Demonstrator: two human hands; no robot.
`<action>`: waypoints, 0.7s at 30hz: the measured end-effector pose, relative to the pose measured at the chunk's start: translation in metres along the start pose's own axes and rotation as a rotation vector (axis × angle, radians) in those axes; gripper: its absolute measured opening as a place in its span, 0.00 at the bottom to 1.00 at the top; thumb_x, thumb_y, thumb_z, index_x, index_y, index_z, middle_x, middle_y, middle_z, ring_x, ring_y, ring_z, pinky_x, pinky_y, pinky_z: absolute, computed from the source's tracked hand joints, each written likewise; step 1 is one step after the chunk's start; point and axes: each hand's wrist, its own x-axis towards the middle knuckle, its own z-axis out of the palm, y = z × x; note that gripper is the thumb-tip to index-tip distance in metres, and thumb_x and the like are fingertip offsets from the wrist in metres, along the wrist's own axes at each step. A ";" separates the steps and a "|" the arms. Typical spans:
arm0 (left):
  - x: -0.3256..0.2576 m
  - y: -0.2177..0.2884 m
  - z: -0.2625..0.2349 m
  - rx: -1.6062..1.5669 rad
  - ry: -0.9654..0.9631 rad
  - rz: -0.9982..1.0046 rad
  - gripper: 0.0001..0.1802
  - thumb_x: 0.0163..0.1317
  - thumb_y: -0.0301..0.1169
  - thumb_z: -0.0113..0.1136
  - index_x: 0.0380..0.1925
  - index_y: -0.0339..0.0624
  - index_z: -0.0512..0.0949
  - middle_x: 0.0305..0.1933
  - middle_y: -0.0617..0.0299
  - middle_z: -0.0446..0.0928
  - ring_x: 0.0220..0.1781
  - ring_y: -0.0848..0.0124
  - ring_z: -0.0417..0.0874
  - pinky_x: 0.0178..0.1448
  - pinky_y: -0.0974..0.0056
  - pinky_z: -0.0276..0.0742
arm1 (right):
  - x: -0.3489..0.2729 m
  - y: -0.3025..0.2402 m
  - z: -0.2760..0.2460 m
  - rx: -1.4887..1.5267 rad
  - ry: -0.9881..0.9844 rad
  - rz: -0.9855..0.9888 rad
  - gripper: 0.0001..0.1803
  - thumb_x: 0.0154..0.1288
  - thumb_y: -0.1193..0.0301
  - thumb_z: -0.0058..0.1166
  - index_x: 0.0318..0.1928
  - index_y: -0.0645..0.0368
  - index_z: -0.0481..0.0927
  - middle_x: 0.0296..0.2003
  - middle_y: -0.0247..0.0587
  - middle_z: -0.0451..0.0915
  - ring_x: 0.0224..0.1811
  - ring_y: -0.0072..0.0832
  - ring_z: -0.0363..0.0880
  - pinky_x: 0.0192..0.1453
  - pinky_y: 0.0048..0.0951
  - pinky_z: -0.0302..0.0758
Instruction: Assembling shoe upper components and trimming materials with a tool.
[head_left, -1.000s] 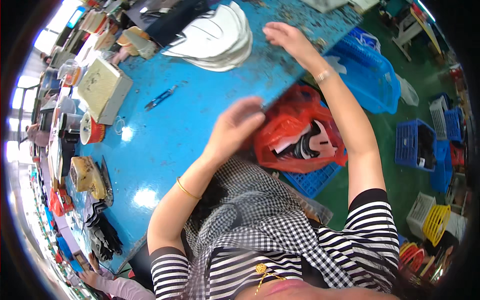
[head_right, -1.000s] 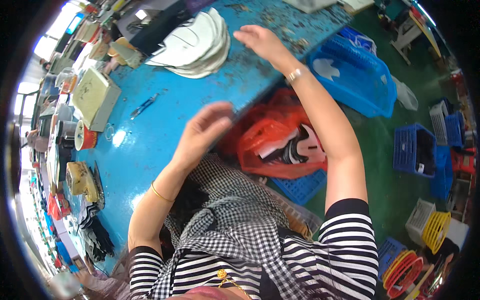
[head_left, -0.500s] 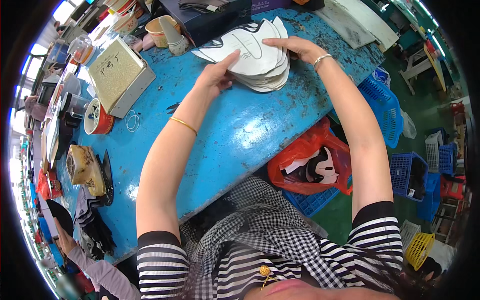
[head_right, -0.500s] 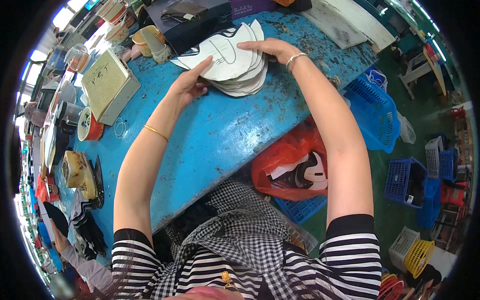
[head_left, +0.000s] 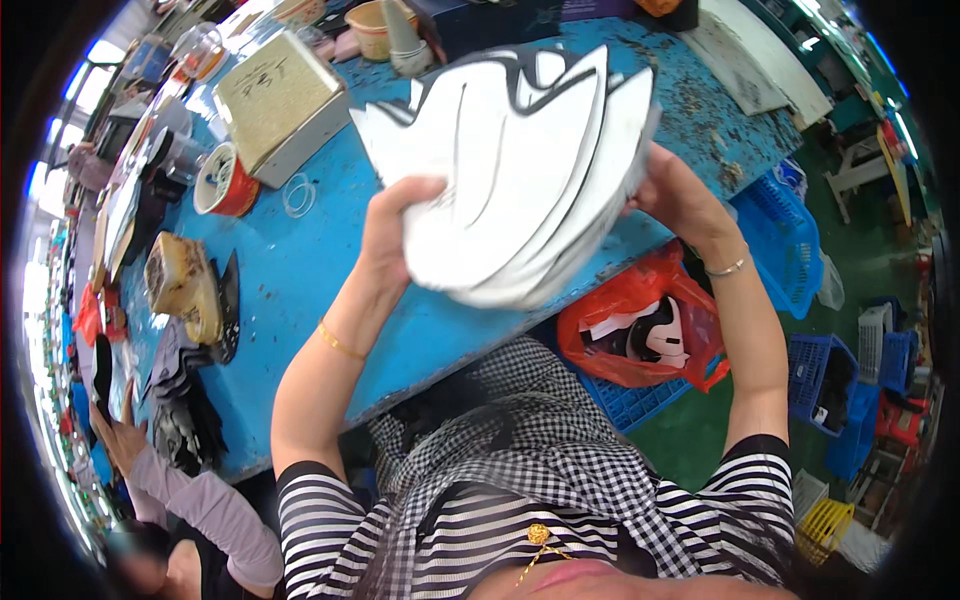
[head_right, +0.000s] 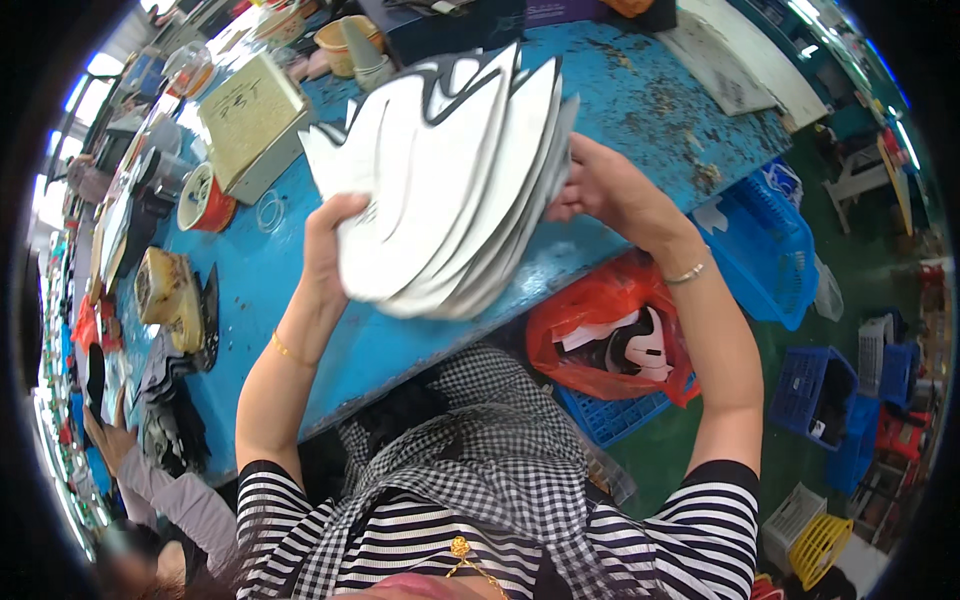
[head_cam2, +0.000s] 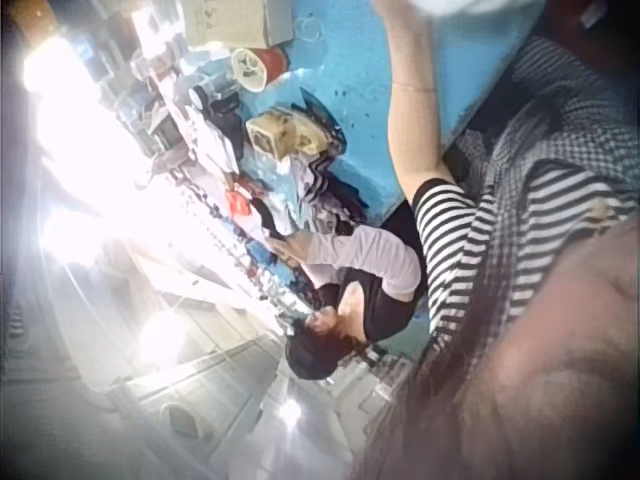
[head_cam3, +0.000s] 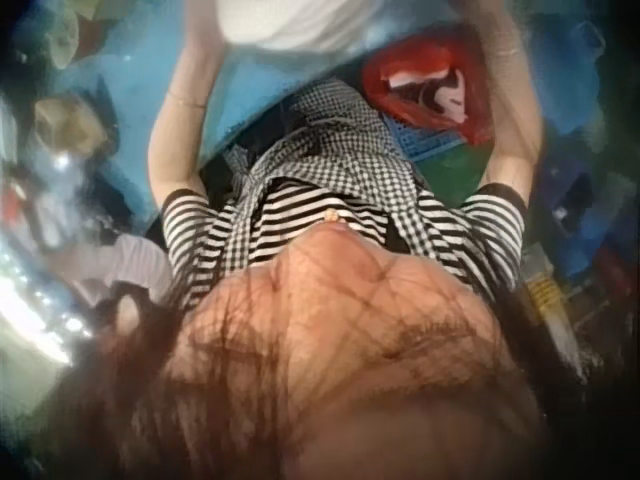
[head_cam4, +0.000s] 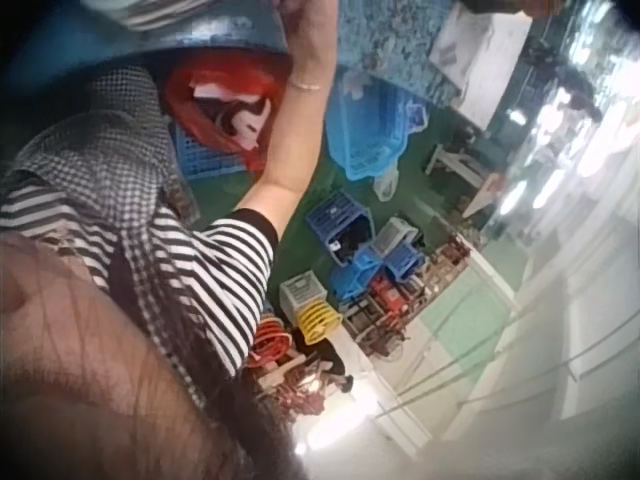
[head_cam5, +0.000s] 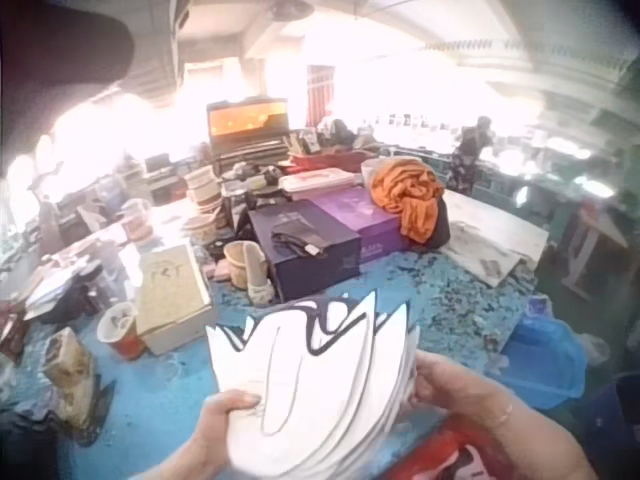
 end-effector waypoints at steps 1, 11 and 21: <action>-0.024 0.001 -0.003 -0.074 -0.014 -0.021 0.34 0.53 0.29 0.56 0.60 0.21 0.67 0.57 0.39 0.77 0.55 0.52 0.82 0.63 0.55 0.78 | 0.000 0.009 0.002 0.001 0.112 0.008 0.43 0.70 0.37 0.40 0.68 0.61 0.64 0.52 0.46 0.80 0.53 0.28 0.79 0.56 0.28 0.75; -0.176 -0.025 -0.049 0.319 -0.014 -0.396 0.47 0.49 0.24 0.67 0.70 0.31 0.57 0.67 0.47 0.68 0.68 0.60 0.72 0.69 0.58 0.71 | 0.023 0.043 0.157 0.014 -0.565 0.682 0.40 0.58 0.65 0.70 0.67 0.64 0.66 0.59 0.45 0.75 0.57 0.28 0.77 0.58 0.27 0.77; -0.287 -0.087 -0.059 0.159 0.154 0.048 0.50 0.64 0.53 0.58 0.77 0.49 0.42 0.79 0.54 0.48 0.76 0.58 0.61 0.68 0.48 0.70 | -0.016 0.079 0.177 0.134 -0.162 0.507 0.32 0.63 0.67 0.63 0.63 0.68 0.68 0.55 0.46 0.77 0.55 0.29 0.79 0.57 0.31 0.79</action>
